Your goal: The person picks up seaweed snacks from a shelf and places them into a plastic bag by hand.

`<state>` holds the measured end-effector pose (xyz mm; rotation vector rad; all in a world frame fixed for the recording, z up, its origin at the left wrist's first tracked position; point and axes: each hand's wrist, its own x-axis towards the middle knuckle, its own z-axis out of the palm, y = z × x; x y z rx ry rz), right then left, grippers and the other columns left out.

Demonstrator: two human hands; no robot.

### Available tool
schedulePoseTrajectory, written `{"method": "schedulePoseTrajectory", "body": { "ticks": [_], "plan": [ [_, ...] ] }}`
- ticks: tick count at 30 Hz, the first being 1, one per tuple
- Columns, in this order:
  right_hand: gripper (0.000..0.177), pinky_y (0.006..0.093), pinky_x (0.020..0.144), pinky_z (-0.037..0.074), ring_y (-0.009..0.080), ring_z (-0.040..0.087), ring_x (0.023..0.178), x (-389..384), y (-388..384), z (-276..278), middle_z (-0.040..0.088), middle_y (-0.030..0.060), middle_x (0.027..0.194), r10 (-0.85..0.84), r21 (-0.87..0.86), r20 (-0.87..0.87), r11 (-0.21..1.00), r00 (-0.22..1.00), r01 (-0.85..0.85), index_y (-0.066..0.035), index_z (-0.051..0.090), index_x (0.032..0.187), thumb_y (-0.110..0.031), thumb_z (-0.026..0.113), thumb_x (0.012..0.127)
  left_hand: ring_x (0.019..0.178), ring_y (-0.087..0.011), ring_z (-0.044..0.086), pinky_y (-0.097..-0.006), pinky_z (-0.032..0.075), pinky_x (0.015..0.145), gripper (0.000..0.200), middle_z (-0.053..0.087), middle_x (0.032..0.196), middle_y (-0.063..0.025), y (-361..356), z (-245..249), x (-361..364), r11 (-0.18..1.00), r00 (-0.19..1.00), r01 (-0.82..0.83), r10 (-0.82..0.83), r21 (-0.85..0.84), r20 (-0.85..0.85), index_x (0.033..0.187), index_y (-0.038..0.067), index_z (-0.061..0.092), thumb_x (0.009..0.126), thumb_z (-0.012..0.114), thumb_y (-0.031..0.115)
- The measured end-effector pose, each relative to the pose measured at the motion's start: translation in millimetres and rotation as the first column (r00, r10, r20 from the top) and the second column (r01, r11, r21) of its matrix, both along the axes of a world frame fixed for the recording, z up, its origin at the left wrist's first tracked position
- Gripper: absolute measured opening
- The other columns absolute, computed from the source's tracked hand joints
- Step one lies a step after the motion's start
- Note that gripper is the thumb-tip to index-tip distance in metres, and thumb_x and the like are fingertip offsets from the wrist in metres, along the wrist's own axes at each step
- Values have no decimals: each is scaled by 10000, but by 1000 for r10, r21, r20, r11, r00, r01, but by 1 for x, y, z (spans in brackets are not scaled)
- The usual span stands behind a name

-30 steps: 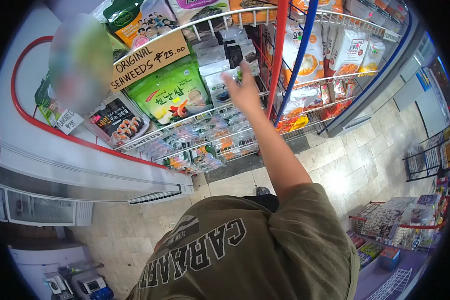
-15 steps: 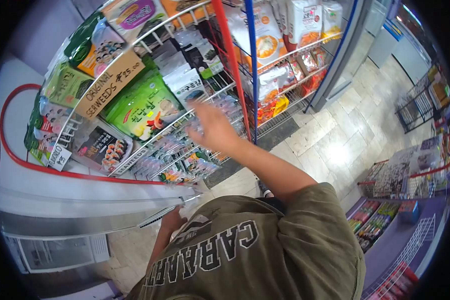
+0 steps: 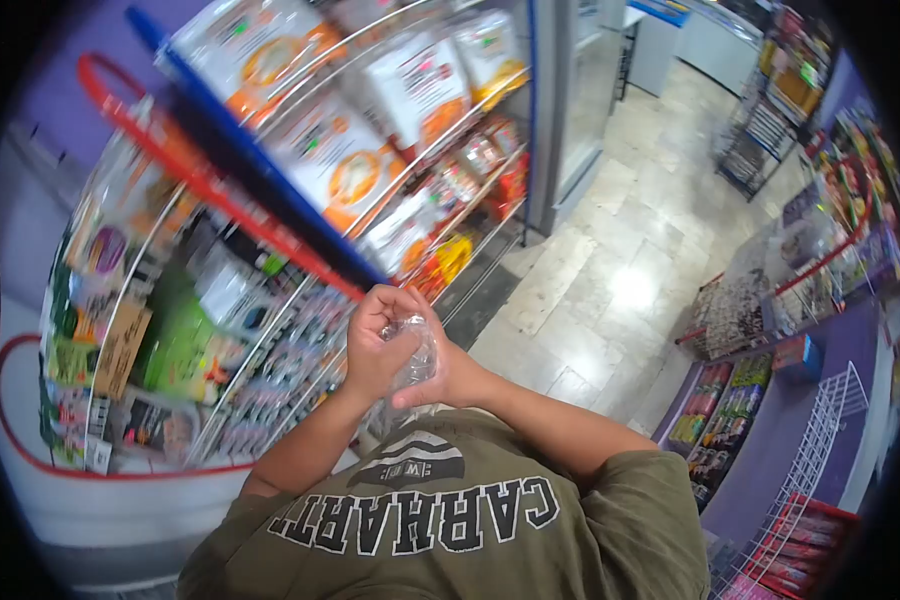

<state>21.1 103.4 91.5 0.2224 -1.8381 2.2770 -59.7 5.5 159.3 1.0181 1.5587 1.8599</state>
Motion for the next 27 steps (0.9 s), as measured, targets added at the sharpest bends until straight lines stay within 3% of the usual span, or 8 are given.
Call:
{"method": "schedulePoseTrajectory", "body": {
  "ticks": [7,9,11,12,14,21,24,27],
  "plan": [
    [1038,326,995,326,224,405,1210,43,150,56,379,145,1313,-212,233,128,956,969,178,-23,162,1383,-209,789,577,899,-126,509,-294,406,832,333,535,953,-49,147,20,8,957,957,276,-266,90,-114,1039,33,544,720,584,121],
    [978,320,937,389,233,494,1124,54,183,55,466,148,1234,-431,485,-62,775,900,405,-53,214,1370,-180,766,573,1065,-190,451,-368,318,962,416,522,1093,-91,188,25,-9,970,471,229,-39,80,-881,1096,38,556,725,603,221],
    [931,332,895,424,270,549,1044,64,214,65,535,159,1139,-530,382,186,815,827,436,-110,247,1360,-166,757,583,1253,-258,305,-409,196,1052,694,397,1313,-112,220,10,-16,991,456,130,-65,-6,-888,1297,68,428,739,647,418],
    [917,355,841,460,311,587,983,63,230,69,562,180,1089,-616,422,115,740,779,523,-151,259,1355,-178,767,592,1298,-261,237,-409,170,1069,841,306,1377,-104,241,-16,-20,927,819,376,-334,-2,-466,1363,97,301,717,647,510],
    [950,341,823,465,286,592,946,56,264,66,562,157,1072,-688,494,128,669,714,556,-136,247,1361,-184,787,581,1359,-261,141,-414,134,1099,1198,117,1476,-90,272,-22,-12,761,718,648,-623,29,310,1439,150,-46,614,591,741],
    [873,380,741,478,295,593,856,5,400,25,547,166,992,-888,417,-329,168,320,893,-23,278,1285,-211,810,618,1330,-233,234,-384,231,1075,1211,201,1443,-112,450,-19,-29,642,438,733,-697,223,568,1439,103,76,571,625,745],
    [777,475,908,356,399,436,1108,10,475,58,445,217,1170,-737,560,-661,-360,141,746,-31,328,1270,-322,741,680,1293,-224,305,-370,280,1049,1174,274,1402,-104,534,20,-33,548,365,787,-784,283,503,1425,61,135,582,709,644],
    [796,487,974,283,412,314,1249,15,543,85,324,218,1338,-697,561,-716,-542,37,626,-57,343,1274,-322,738,636,1191,-195,422,-342,351,989,980,398,1295,-92,611,29,-30,463,298,819,-847,338,440,1388,33,213,679,766,422]
  ]
}}
